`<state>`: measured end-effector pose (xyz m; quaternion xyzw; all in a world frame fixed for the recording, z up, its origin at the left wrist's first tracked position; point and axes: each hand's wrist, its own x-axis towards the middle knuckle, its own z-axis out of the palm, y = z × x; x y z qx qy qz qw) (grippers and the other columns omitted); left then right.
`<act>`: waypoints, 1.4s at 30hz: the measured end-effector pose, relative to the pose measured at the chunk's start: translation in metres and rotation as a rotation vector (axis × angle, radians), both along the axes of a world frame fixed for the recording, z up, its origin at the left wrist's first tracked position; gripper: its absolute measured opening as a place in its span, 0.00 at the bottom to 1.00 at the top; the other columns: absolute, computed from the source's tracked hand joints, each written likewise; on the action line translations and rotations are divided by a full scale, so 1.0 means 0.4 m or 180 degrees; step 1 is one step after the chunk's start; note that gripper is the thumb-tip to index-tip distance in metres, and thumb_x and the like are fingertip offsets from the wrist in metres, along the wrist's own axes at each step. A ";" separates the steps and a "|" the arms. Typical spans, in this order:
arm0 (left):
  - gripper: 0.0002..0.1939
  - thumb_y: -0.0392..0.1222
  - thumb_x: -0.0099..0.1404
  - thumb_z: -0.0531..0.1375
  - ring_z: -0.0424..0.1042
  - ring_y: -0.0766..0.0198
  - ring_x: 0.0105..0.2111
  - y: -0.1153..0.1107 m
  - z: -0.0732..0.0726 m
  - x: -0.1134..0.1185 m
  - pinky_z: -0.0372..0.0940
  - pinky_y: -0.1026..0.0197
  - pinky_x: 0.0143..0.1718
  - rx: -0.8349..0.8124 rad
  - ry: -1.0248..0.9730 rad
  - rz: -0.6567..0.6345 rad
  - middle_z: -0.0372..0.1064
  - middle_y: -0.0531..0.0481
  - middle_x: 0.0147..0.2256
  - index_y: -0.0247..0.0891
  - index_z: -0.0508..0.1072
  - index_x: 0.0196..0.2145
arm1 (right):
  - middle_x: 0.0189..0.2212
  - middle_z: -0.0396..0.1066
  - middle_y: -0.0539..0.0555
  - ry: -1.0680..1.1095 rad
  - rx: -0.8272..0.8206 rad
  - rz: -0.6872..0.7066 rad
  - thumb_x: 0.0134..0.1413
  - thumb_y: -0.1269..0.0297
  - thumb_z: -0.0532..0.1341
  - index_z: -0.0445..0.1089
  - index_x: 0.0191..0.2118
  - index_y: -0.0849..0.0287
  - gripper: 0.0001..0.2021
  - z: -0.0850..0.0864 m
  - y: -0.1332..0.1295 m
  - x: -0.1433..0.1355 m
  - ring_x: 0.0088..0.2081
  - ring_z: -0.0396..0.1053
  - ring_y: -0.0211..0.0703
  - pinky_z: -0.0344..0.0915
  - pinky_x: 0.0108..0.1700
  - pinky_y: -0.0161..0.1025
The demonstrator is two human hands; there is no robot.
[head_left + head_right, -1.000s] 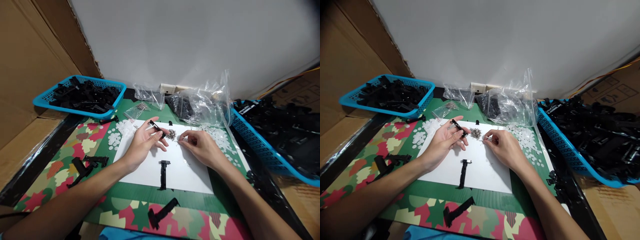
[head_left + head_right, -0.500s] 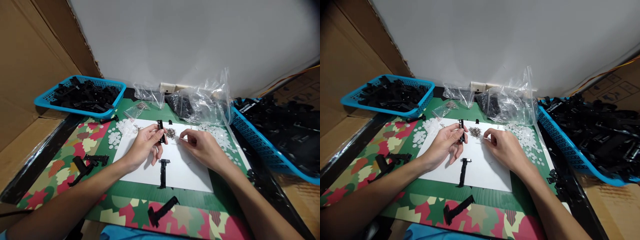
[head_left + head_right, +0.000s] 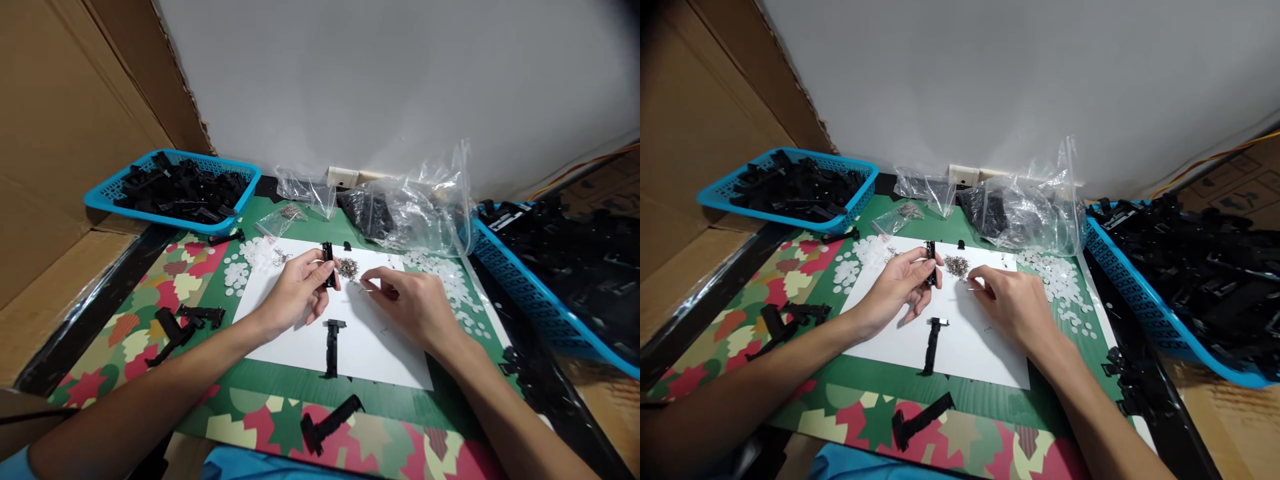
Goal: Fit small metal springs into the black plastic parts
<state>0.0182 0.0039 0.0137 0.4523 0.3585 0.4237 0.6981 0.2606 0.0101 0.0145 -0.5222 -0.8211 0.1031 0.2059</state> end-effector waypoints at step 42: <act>0.20 0.55 0.71 0.65 0.63 0.72 0.14 -0.006 -0.012 -0.005 0.56 0.70 0.12 0.0252 0.0735 -0.0355 0.70 0.54 0.25 0.34 0.76 0.49 | 0.20 0.53 0.45 0.1821 -0.0869 -0.0002 0.63 0.56 0.69 0.82 0.37 0.58 0.10 0.047 -0.017 -0.039 0.23 0.48 0.34 0.44 0.25 0.37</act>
